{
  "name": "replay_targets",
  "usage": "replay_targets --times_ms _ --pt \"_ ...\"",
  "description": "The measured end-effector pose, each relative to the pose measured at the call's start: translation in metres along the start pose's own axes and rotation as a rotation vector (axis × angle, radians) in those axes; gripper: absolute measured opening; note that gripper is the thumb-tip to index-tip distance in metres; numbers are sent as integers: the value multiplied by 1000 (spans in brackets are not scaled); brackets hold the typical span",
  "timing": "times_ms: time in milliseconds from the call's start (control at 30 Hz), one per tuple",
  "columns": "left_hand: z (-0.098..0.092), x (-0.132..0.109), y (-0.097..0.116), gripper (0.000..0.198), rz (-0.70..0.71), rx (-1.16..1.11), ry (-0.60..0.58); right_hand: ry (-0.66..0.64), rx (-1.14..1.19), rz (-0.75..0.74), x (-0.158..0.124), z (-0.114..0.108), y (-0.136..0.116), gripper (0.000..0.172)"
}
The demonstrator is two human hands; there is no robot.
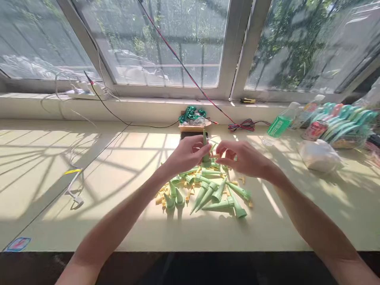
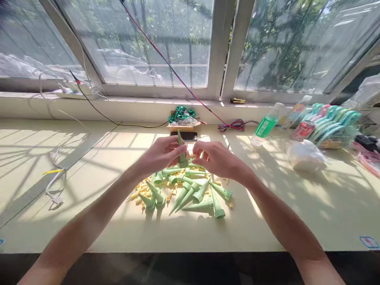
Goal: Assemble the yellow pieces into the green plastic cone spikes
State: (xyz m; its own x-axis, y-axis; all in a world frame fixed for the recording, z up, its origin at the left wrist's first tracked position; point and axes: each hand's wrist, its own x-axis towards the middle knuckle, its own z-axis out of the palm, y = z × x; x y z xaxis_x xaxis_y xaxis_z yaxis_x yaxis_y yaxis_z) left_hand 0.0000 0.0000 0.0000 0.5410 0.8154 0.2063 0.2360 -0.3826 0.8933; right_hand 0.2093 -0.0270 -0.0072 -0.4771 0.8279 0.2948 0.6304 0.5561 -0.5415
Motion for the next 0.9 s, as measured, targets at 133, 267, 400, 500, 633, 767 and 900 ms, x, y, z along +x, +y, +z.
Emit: replay_targets --times_ms 133,267,400,500,633,767,900 --pt "0 0 0 22 3 6 -11 2 -68 -38 2 0 -1 6" --pt "1 -1 -1 24 1 22 -6 -6 -115 -63 1 0 -2 18" --pt "2 -1 -2 24 6 29 -8 -40 -125 -58 1 0 -2 25" --pt "2 -1 -2 25 8 23 -10 -57 -115 -53 1 0 -2 30" --pt "1 -1 -1 22 15 15 -12 -7 -62 -50 2 0 -1 22" --pt "1 -1 -2 21 13 17 -6 23 -38 -32 1 0 0 11" --pt "2 0 -3 23 14 28 -11 23 -62 -59 1 0 0 11"
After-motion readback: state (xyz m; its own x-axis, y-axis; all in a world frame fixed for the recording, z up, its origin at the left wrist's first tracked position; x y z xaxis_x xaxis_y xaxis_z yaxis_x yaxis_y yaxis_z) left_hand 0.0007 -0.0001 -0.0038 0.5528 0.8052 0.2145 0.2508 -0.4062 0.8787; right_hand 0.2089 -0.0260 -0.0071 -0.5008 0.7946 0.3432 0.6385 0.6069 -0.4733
